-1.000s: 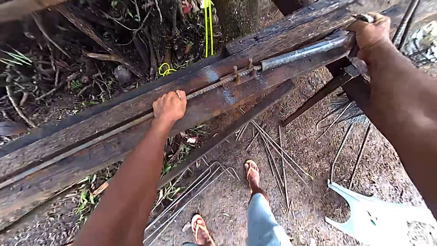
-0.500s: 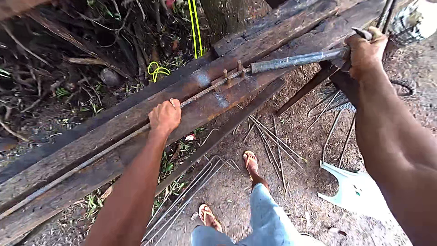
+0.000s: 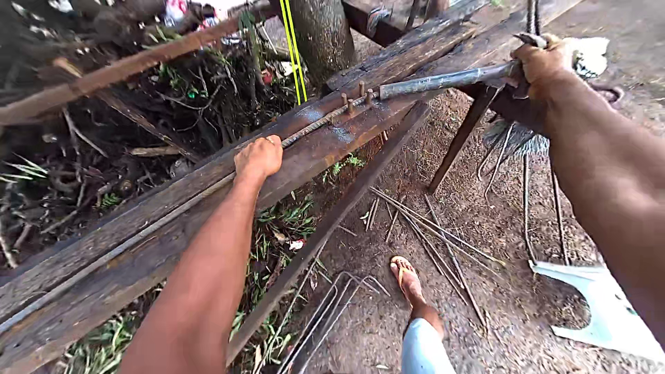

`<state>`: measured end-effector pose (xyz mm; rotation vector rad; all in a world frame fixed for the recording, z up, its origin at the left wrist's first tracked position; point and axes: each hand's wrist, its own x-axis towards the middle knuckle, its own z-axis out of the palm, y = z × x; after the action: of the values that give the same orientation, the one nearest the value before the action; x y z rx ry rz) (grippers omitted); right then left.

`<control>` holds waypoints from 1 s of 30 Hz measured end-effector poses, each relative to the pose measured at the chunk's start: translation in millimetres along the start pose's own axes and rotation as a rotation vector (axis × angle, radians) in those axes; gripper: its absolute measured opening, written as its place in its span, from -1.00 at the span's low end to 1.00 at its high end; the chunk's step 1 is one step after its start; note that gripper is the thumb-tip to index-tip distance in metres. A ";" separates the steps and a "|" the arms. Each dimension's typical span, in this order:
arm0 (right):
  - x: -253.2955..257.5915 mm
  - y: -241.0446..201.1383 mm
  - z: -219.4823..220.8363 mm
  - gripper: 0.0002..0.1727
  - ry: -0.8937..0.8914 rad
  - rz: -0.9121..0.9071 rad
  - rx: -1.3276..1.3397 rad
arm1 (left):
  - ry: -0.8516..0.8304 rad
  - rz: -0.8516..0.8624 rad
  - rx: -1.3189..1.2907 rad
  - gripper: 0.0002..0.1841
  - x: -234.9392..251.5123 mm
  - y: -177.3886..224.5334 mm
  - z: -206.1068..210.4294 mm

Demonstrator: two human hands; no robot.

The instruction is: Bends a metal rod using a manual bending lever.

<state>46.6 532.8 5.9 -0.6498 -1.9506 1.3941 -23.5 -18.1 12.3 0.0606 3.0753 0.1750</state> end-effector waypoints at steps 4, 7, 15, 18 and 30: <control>-76.7 5.6 -17.6 -0.58 0.115 0.007 -0.018 | 0.015 0.031 0.008 -0.17 -0.6 -5.1 4.0; -102.3 1.9 -29.5 -0.59 0.187 0.021 -0.097 | -0.009 0.051 -0.002 -0.19 -7.8 -2.2 4.2; -70.6 9.9 -23.1 -0.62 0.167 0.096 -0.127 | -0.107 -0.036 0.048 -0.22 -7.6 -2.9 1.1; -60.7 10.6 -21.9 -0.64 0.112 0.173 -0.095 | -0.177 -0.084 0.091 -0.25 -7.5 3.9 -4.8; -57.0 21.6 -27.0 -0.89 -0.211 0.328 0.165 | -0.198 -0.107 0.103 -0.22 -1.4 7.8 -9.8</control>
<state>105.3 516.0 -20.9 -0.7969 -1.9211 1.8698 -22.4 -11.5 22.9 -0.0776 2.8786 0.0049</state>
